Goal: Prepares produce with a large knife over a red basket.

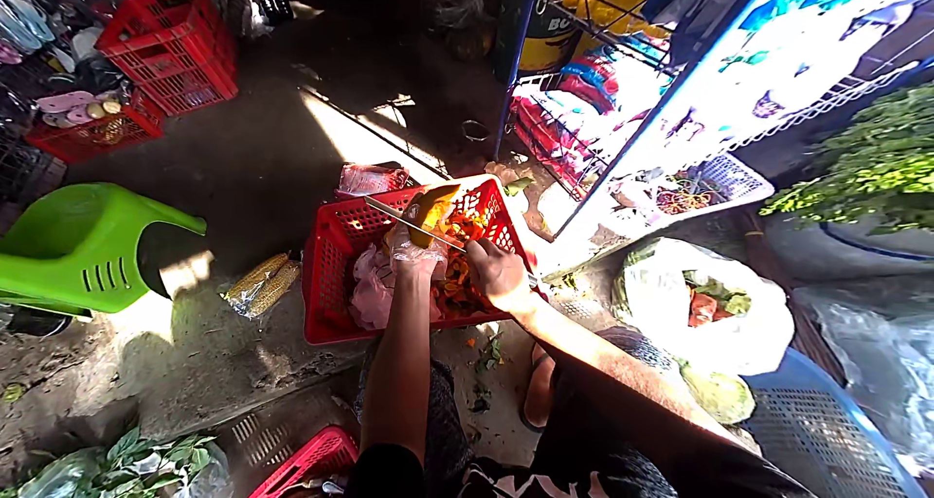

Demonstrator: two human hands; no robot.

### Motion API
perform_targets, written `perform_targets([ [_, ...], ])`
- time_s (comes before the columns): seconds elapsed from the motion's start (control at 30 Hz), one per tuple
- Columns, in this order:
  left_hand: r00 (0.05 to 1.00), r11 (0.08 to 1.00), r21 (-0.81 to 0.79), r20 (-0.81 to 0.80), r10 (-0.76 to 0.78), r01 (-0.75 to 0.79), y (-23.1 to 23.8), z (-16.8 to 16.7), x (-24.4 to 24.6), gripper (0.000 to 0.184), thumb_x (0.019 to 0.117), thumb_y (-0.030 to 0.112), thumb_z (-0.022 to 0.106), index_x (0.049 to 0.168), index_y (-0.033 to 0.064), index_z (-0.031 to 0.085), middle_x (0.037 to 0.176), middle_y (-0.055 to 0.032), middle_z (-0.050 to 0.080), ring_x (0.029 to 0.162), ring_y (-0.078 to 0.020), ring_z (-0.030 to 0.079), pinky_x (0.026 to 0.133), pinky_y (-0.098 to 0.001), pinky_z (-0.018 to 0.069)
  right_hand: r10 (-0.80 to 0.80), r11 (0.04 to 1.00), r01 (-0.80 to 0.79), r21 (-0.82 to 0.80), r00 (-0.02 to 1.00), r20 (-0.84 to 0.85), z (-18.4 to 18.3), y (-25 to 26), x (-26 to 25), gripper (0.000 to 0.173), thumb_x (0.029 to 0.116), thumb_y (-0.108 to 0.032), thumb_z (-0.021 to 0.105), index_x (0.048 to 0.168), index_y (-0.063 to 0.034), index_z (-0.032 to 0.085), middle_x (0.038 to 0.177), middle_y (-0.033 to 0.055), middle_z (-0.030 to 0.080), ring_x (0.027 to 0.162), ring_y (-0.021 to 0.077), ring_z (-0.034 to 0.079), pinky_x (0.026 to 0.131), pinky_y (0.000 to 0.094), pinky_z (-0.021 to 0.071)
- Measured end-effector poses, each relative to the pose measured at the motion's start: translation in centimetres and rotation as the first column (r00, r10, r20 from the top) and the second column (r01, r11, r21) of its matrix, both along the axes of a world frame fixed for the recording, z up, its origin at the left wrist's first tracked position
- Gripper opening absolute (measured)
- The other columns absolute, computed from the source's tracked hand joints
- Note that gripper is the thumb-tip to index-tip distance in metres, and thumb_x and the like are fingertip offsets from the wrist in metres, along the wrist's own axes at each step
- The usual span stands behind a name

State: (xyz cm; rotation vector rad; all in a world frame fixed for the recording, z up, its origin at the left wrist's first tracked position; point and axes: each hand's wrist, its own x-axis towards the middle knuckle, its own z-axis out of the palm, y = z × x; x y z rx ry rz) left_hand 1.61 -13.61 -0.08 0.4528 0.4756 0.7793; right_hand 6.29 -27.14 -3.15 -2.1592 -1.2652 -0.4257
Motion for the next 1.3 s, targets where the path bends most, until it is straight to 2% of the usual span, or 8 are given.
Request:
perform_targets([
  [0.17, 1.000, 1.000, -0.031, 0.007, -0.007, 0.007, 0.0, -0.8, 0.4, 0.023, 0.1055, 0.020, 0.038, 0.111, 0.0114, 0.059, 0.101, -0.0069, 0.066, 0.091, -0.0184, 0.067, 0.079, -0.0373, 0.0578, -0.002, 0.994, -0.016, -0.104, 0.985, -0.172, 0.0, -0.3, 1.1, 0.021, 0.1010, -0.009, 0.051, 0.106, 0.0014, 0.069, 0.096, 0.0250, 0.071, 0.076, 0.0459, 0.072, 0.059, 0.0604, 0.0554],
  [0.3, 1.000, 1.000, 0.023, 0.028, -0.007, 0.006, 0.1, -0.2, 0.1, 0.029, 0.1073, 0.030, 0.038, 0.106, 0.0141, 0.063, 0.095, -0.0035, 0.068, 0.086, -0.0155, 0.068, 0.075, -0.0344, 0.0584, 0.079, 0.996, -0.074, 0.054, 0.992, -0.099, 0.3, -0.2, 0.1, 0.021, 0.1004, -0.011, 0.054, 0.095, 0.0028, 0.069, 0.083, 0.0213, 0.070, 0.068, 0.0399, 0.071, 0.054, 0.0542, 0.0567],
  [0.43, 0.999, 0.999, -0.003, 0.016, -0.037, 0.037, 0.1, -0.8, 0.1, 0.035, 0.1078, 0.035, 0.032, 0.109, 0.0142, 0.060, 0.097, -0.0051, 0.067, 0.087, -0.0168, 0.066, 0.074, -0.0357, 0.0575, 0.047, 0.998, -0.053, -0.038, 0.988, -0.144, -0.1, -0.2, 0.0, 0.021, 0.1010, -0.011, 0.053, 0.100, 0.0026, 0.070, 0.088, 0.0232, 0.070, 0.073, 0.0433, 0.072, 0.057, 0.0572, 0.0563],
  [0.67, 0.998, 0.998, -0.063, 0.056, -0.021, 0.024, 0.0, -0.5, 0.1, 0.036, 0.1093, 0.034, 0.033, 0.112, 0.0113, 0.061, 0.099, -0.0075, 0.068, 0.090, -0.0200, 0.068, 0.078, -0.0377, 0.0585, -0.034, 0.994, 0.021, -0.103, 0.992, -0.120, -0.6, 0.3, -0.4, 0.020, 0.0985, -0.010, 0.056, 0.106, 0.0001, 0.071, 0.095, 0.0232, 0.072, 0.077, 0.0445, 0.073, 0.057, 0.0581, 0.0562],
  [0.8, 0.998, 0.999, -0.004, 0.047, -0.039, 0.040, 0.0, 0.0, -0.5, 0.029, 0.1081, 0.029, 0.040, 0.117, 0.0116, 0.062, 0.105, -0.0082, 0.069, 0.095, -0.0212, 0.068, 0.082, -0.0398, 0.0591, 0.069, 0.997, -0.068, 0.025, 0.997, -0.018, -0.8, -0.2, 0.8, 0.015, 0.0965, -0.009, 0.058, 0.098, 0.0007, 0.070, 0.084, 0.0214, 0.068, 0.068, 0.0409, 0.071, 0.050, 0.0537, 0.0549],
  [0.97, 0.993, 0.993, 0.058, -0.056, -0.100, 0.104, 1.0, 2.7, -1.7, 0.017, 0.0991, 0.021, 0.051, 0.094, 0.0135, 0.065, 0.086, -0.0053, 0.069, 0.077, -0.0188, 0.069, 0.067, -0.0376, 0.0593, 0.241, 0.954, -0.256, 0.157, 0.964, 0.109, 0.2, -1.9, 3.4, 0.018, 0.0962, -0.009, 0.055, 0.089, -0.0001, 0.069, 0.080, 0.0170, 0.069, 0.067, 0.0332, 0.070, 0.052, 0.0472, 0.0566],
  [1.1, 0.931, 0.928, 0.208, -0.264, -0.251, 0.309, 1.8, 2.6, -1.8, 0.016, 0.1003, 0.028, 0.058, 0.107, 0.0161, 0.066, 0.087, -0.0010, 0.069, 0.072, -0.0121, 0.067, 0.062, -0.0303, 0.0578, 0.306, 0.942, -0.312, 0.125, 0.950, 0.063, -0.5, -2.7, 3.6, 0.022, 0.0984, -0.012, 0.054, 0.092, 0.0007, 0.070, 0.080, 0.0163, 0.069, 0.067, 0.0318, 0.070, 0.054, 0.0470, 0.0568],
  [1.3, 0.881, 0.932, 0.149, -0.401, -0.249, 0.331, 0.6, 2.6, -1.3, 0.022, 0.1047, 0.031, 0.054, 0.113, 0.0136, 0.064, 0.094, -0.0038, 0.069, 0.083, -0.0144, 0.068, 0.070, -0.0328, 0.0583, 0.228, 0.969, -0.230, 0.087, 0.973, 0.030, -1.6, -2.9, 3.7, 0.027, 0.1017, -0.019, 0.055, 0.091, 0.0010, 0.069, 0.078, 0.0163, 0.069, 0.065, 0.0328, 0.070, 0.054, 0.0481, 0.0563],
])
